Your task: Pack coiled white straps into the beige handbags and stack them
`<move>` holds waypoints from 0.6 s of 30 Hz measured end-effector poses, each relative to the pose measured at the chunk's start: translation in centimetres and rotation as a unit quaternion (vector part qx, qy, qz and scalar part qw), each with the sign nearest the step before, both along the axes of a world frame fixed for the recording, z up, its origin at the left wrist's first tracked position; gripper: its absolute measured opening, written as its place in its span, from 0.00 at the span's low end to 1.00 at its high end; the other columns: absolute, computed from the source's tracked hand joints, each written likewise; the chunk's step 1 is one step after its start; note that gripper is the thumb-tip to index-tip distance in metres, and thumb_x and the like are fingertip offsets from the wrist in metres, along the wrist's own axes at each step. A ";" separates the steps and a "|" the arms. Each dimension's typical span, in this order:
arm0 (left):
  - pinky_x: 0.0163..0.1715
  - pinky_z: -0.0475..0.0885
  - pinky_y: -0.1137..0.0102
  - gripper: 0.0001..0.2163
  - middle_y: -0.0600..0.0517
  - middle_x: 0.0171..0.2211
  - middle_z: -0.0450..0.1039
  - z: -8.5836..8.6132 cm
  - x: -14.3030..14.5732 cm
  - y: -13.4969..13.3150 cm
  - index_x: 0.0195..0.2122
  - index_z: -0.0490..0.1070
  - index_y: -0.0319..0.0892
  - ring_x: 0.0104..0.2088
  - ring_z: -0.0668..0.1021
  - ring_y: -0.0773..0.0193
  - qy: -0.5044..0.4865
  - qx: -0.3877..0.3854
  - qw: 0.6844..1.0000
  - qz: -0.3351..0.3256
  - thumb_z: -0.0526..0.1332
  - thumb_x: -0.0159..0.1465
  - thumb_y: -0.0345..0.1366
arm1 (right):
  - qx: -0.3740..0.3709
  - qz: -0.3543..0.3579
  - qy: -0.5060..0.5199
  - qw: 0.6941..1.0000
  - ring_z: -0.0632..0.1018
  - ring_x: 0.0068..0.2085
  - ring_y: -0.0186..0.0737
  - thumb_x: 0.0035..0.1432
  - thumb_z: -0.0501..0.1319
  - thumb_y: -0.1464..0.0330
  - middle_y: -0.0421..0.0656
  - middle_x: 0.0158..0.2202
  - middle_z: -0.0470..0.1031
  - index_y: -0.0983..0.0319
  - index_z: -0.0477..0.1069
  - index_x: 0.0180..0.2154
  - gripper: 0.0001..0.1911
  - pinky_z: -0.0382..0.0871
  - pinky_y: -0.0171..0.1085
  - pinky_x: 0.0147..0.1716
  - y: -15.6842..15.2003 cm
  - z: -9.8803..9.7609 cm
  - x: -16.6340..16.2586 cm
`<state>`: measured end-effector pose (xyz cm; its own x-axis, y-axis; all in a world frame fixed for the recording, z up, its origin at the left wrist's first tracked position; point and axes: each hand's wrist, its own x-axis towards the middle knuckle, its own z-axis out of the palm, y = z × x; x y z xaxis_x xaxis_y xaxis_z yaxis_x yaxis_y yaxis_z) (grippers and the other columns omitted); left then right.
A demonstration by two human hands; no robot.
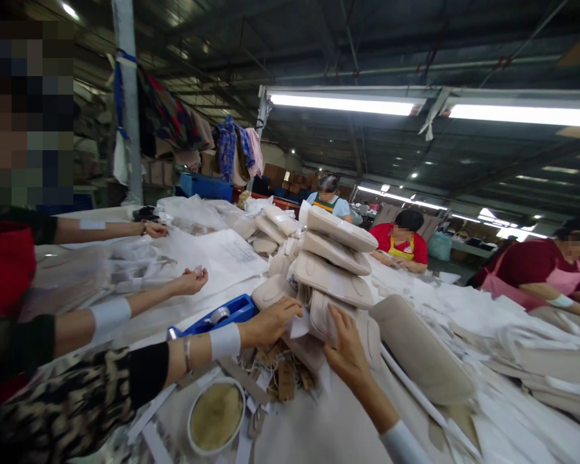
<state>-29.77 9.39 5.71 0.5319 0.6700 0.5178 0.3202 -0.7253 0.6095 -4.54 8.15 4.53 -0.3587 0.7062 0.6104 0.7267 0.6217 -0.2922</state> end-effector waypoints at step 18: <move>0.33 0.66 0.74 0.07 0.57 0.26 0.72 -0.4 3.3 2.5 0.34 0.72 0.41 0.30 0.73 0.67 -0.112 -0.125 0.973 0.158 0.62 0.54 0.33 | 0.035 -0.129 0.051 0.990 0.60 0.58 0.55 0.57 0.49 0.73 0.48 0.65 0.56 0.57 0.54 0.65 0.33 0.59 0.55 0.52 0.5 -4.5 -3.5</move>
<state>-26.47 11.91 5.32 0.1704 0.9017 0.3975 0.3424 -0.4324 0.8341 -8.00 8.62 0.07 -0.1061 0.7211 0.6847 0.8328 0.4406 -0.3350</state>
